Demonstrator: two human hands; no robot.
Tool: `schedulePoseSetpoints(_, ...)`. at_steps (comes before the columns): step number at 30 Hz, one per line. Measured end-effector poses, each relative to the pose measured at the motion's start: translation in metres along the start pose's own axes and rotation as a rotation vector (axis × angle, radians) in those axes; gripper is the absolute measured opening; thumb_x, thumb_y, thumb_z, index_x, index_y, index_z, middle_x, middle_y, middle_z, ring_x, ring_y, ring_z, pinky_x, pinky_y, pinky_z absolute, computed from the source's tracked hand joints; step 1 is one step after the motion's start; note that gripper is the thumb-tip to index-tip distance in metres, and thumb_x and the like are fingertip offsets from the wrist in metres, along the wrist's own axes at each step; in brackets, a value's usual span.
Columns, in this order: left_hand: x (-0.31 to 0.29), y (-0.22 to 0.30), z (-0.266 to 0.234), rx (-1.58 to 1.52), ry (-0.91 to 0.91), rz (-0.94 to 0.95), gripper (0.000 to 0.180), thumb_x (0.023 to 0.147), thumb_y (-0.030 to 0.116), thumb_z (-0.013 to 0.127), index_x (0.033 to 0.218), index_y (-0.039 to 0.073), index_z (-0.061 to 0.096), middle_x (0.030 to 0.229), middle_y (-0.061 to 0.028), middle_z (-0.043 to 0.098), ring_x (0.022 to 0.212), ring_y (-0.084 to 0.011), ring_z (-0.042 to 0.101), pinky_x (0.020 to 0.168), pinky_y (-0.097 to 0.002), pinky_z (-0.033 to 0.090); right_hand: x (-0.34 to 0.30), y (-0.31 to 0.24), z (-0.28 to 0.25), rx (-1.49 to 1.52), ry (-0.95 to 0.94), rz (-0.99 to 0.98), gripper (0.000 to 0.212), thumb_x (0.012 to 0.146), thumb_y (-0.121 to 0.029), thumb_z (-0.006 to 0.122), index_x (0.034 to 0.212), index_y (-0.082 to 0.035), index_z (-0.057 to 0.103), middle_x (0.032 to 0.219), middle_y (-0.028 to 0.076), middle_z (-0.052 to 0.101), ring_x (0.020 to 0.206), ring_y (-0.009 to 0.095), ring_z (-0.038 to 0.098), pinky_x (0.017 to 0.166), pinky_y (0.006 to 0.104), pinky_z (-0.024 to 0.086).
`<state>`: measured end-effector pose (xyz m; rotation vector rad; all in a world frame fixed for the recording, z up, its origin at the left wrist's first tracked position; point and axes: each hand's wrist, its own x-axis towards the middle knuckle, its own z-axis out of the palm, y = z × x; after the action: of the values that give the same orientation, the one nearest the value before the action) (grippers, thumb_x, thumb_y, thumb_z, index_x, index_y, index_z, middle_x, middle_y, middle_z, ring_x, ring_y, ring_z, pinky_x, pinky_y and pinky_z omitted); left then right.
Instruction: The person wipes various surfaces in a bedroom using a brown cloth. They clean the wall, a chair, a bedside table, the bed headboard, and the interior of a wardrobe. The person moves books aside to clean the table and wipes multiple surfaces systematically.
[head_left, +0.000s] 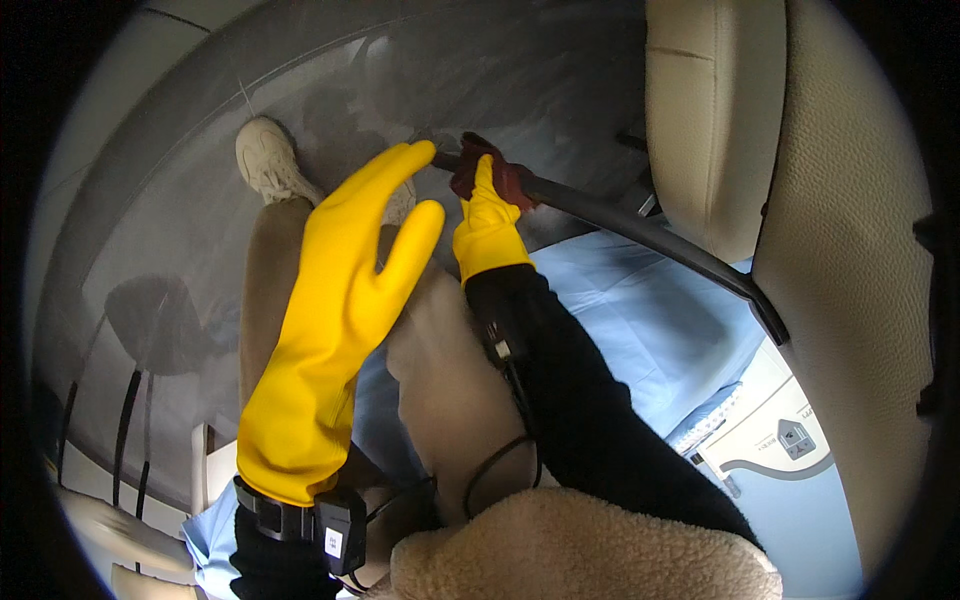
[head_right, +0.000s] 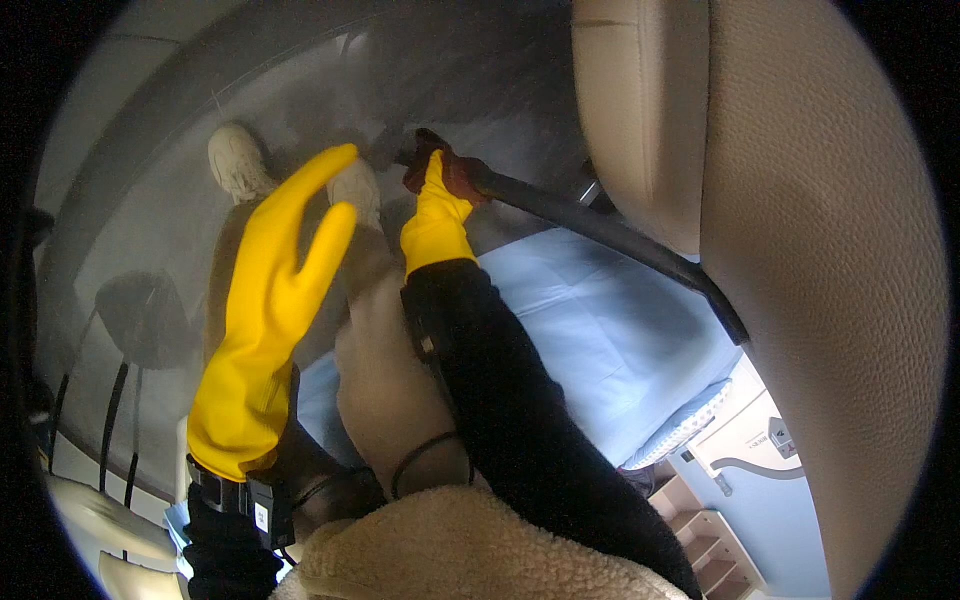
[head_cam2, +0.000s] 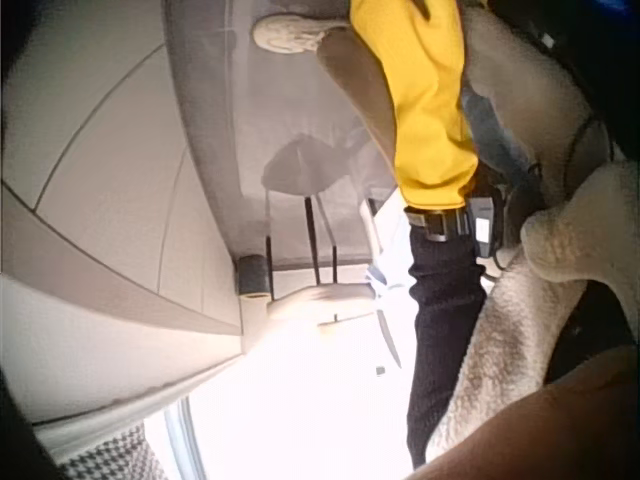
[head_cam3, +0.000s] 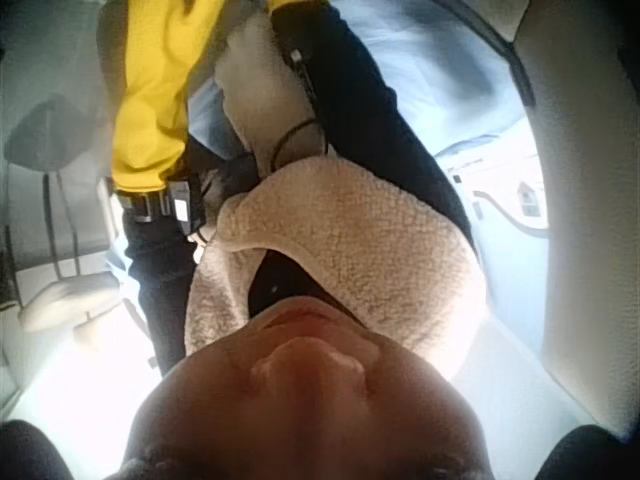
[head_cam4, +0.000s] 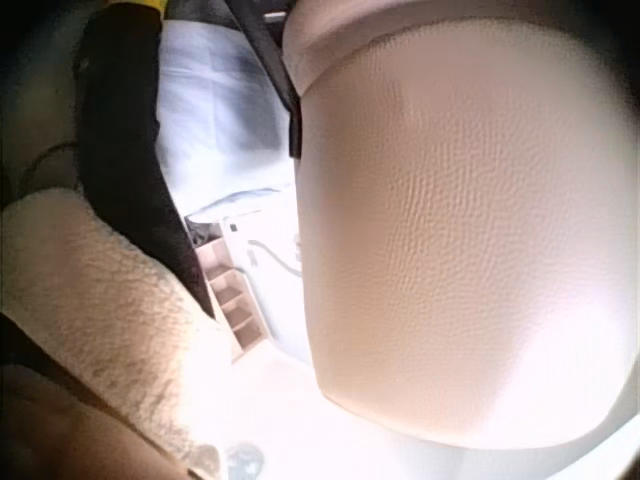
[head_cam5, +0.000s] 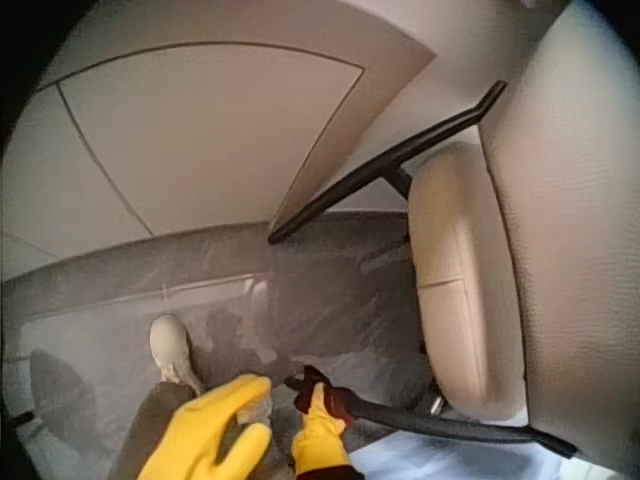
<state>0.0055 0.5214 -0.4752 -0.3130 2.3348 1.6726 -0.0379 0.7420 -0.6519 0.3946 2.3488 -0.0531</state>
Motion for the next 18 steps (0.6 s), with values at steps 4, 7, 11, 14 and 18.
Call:
schedulePoseSetpoints(4, 0.014, -0.015, 0.013, -0.032, -0.143, 0.033, 0.060, 0.100, 0.028, 0.074, 0.154, 0.008, 0.058, 0.153, -0.0206, 0.060, 0.144, -0.0360, 0.056, 0.121, -0.0459, 0.042, -0.032, 0.007, -0.022, 0.038, -0.185, -0.249, 0.058, 0.111, -0.037, 0.058, 0.163, -0.016, 0.044, 0.161, 0.017, 0.051, 0.147, 0.035, 0.051, 0.120, 0.0384, 0.042)
schedulePoseSetpoints(7, 0.017, -0.019, 0.028, -0.023, -0.196, 0.185, 0.072, 0.094, 0.029, 0.079, 0.158, 0.009, 0.052, 0.158, -0.0219, 0.055, 0.146, -0.0391, 0.053, 0.123, -0.0464, 0.040, -0.061, 0.025, -0.040, 0.284, -0.363, -0.429, 0.062, 0.110, -0.041, 0.058, 0.164, -0.015, 0.042, 0.162, 0.016, 0.050, 0.148, 0.033, 0.050, 0.124, 0.0397, 0.039)
schedulePoseSetpoints(11, 0.023, -0.006, 0.045, 0.007, -0.310, 0.162, 0.064, 0.096, 0.017, 0.075, 0.157, 0.011, 0.054, 0.154, -0.0219, 0.058, 0.142, -0.0381, 0.057, 0.120, -0.0444, 0.044, -0.106, 0.050, -0.070, 0.806, -0.486, -0.638, 0.062, 0.113, -0.047, 0.049, 0.163, -0.013, 0.041, 0.162, 0.011, 0.050, 0.150, 0.027, 0.048, 0.128, 0.0374, 0.034)
schedulePoseSetpoints(14, 0.043, 0.008, 0.057, -0.118, -0.233, -0.106, 0.053, 0.101, 0.012, 0.070, 0.153, 0.008, 0.057, 0.144, -0.0195, 0.066, 0.134, -0.0304, 0.064, 0.116, -0.0396, 0.047, -0.136, 0.078, -0.095, 1.056, -0.557, -0.521, 0.062, 0.115, -0.050, 0.041, 0.163, -0.011, 0.040, 0.163, 0.012, 0.049, 0.150, 0.027, 0.048, 0.129, 0.0383, 0.033)
schedulePoseSetpoints(18, 0.046, 0.043, 0.089, -0.322, 0.141, 0.085, 0.052, 0.100, 0.017, 0.073, 0.148, 0.005, 0.059, 0.134, -0.0161, 0.070, 0.125, -0.0288, 0.066, 0.106, -0.0384, 0.052, -0.157, 0.128, -0.109, 1.665, -0.556, -0.562, 0.060, 0.117, -0.046, 0.037, 0.164, -0.008, 0.038, 0.163, 0.016, 0.049, 0.147, 0.028, 0.051, 0.126, 0.0390, 0.038)
